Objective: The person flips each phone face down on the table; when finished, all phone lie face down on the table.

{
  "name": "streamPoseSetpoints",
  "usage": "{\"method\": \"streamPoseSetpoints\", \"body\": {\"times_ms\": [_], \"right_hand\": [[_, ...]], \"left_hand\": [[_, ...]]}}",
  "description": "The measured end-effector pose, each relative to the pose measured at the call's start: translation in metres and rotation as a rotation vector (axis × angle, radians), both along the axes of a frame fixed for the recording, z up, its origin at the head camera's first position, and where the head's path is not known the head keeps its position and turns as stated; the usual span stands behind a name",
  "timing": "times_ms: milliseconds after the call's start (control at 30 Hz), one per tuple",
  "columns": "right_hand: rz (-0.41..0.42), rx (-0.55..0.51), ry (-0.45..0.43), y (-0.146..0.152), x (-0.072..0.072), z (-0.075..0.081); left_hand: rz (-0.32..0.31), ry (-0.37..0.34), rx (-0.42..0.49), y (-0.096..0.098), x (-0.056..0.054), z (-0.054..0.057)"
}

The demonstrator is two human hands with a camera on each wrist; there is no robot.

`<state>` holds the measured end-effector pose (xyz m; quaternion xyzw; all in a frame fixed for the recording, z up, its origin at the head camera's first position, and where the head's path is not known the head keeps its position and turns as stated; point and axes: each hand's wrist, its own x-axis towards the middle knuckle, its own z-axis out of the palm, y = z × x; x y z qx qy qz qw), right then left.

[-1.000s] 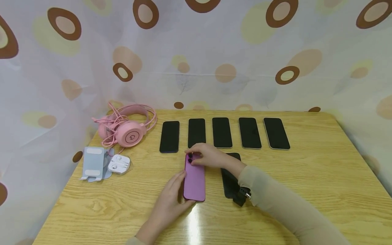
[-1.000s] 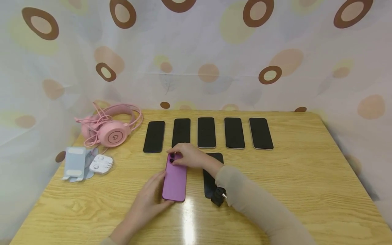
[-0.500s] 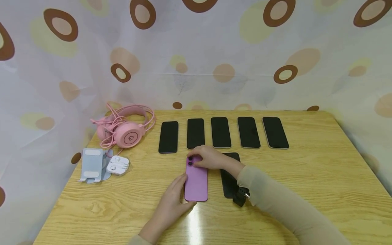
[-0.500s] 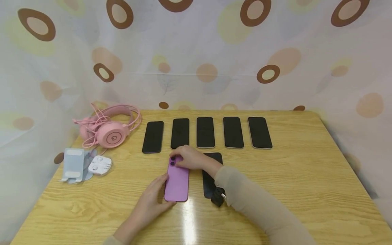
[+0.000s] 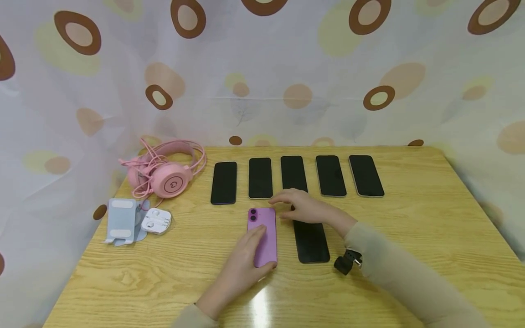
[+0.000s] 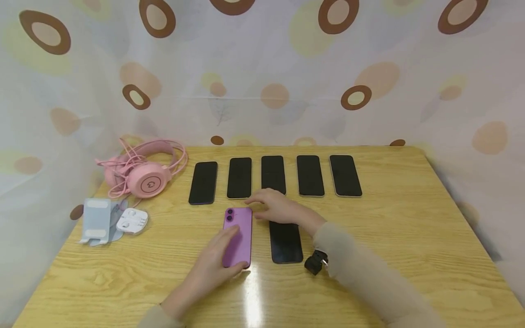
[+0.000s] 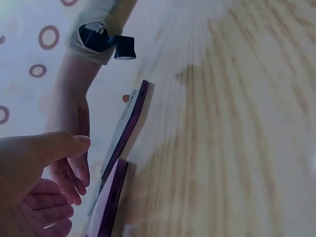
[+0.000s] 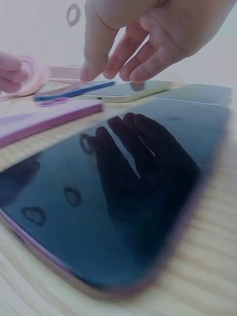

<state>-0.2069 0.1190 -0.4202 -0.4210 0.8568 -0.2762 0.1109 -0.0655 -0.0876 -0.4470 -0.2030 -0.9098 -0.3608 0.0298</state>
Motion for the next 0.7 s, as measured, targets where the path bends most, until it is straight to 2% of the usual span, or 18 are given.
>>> {"method": "streamPoseSetpoints", "body": {"times_ms": [167,300,467,700], "right_hand": [[-0.032,0.037,0.020,0.030,-0.002,-0.003],[-0.076,0.066,0.061,0.051,-0.004,-0.006],[-0.150,0.057,0.056,0.072,-0.007,-0.012],[-0.164,0.037,-0.018,0.083,-0.007,-0.015]], "left_hand": [[-0.095,-0.007,0.000,0.022,-0.001,-0.002],[-0.128,0.013,-0.032,0.038,-0.004,-0.004],[-0.115,0.022,-0.015,0.052,-0.010,-0.008],[-0.070,-0.081,0.078,0.064,-0.017,-0.015]]}}
